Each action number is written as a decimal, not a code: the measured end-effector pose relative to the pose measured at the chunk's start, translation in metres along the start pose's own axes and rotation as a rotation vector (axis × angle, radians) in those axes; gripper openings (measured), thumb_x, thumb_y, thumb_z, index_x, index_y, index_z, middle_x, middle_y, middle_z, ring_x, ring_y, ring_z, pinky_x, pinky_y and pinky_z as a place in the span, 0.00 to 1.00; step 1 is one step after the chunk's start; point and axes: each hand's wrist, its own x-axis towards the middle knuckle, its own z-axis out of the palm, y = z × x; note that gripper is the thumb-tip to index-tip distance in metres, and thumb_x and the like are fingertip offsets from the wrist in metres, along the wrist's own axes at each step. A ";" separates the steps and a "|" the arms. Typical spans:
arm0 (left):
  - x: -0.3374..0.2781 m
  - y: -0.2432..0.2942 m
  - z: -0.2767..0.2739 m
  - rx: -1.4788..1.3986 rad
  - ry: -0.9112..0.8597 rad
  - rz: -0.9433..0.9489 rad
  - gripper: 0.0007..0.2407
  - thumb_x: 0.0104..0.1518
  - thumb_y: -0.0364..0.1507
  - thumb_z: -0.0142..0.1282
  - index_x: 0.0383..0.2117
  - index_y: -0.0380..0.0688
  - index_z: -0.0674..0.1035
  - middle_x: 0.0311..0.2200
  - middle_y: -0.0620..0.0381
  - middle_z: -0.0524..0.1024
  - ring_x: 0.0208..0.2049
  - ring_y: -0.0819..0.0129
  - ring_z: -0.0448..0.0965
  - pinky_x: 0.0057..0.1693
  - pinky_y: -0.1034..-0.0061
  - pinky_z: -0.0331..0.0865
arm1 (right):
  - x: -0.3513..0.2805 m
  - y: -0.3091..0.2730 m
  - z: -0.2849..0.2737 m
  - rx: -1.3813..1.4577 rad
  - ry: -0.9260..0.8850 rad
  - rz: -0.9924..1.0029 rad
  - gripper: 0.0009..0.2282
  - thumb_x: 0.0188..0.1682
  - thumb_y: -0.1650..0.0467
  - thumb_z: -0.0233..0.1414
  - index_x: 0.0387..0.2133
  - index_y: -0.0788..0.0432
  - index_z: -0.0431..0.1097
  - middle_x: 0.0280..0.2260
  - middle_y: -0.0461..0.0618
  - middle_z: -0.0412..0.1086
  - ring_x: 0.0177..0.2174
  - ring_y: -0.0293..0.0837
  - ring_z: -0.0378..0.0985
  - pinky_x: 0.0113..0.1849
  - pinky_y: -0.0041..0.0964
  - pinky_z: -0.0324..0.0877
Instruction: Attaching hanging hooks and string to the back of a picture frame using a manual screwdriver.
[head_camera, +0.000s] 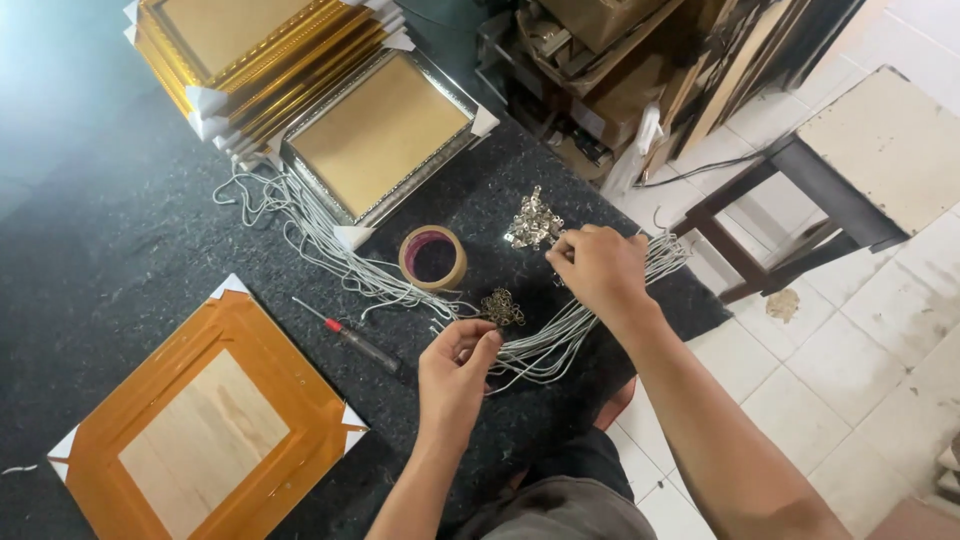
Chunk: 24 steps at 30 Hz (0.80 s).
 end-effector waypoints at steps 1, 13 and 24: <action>-0.001 0.002 -0.001 0.005 -0.005 -0.004 0.07 0.46 0.25 0.54 0.29 0.37 0.78 0.23 0.50 0.77 0.22 0.73 0.71 0.21 0.86 0.64 | 0.000 0.000 -0.007 0.002 -0.003 0.008 0.06 0.41 0.61 0.48 0.21 0.41 0.72 0.20 0.35 0.68 0.29 0.39 0.70 0.34 0.35 0.57; 0.017 0.011 0.001 0.050 -0.011 -0.042 0.04 0.50 0.26 0.51 0.27 0.41 0.78 0.19 0.61 0.71 0.18 0.78 0.62 0.22 0.82 0.60 | -0.001 0.022 -0.043 0.053 -0.184 0.004 0.07 0.43 0.64 0.49 0.32 0.44 0.72 0.33 0.38 0.69 0.38 0.42 0.65 0.44 0.53 0.54; 0.010 0.010 0.001 0.009 -0.017 -0.025 0.04 0.49 0.26 0.52 0.26 0.40 0.77 0.20 0.60 0.71 0.18 0.78 0.61 0.22 0.83 0.59 | -0.013 0.011 -0.031 0.047 -0.252 0.067 0.05 0.44 0.64 0.48 0.28 0.46 0.71 0.29 0.36 0.68 0.36 0.40 0.60 0.44 0.45 0.48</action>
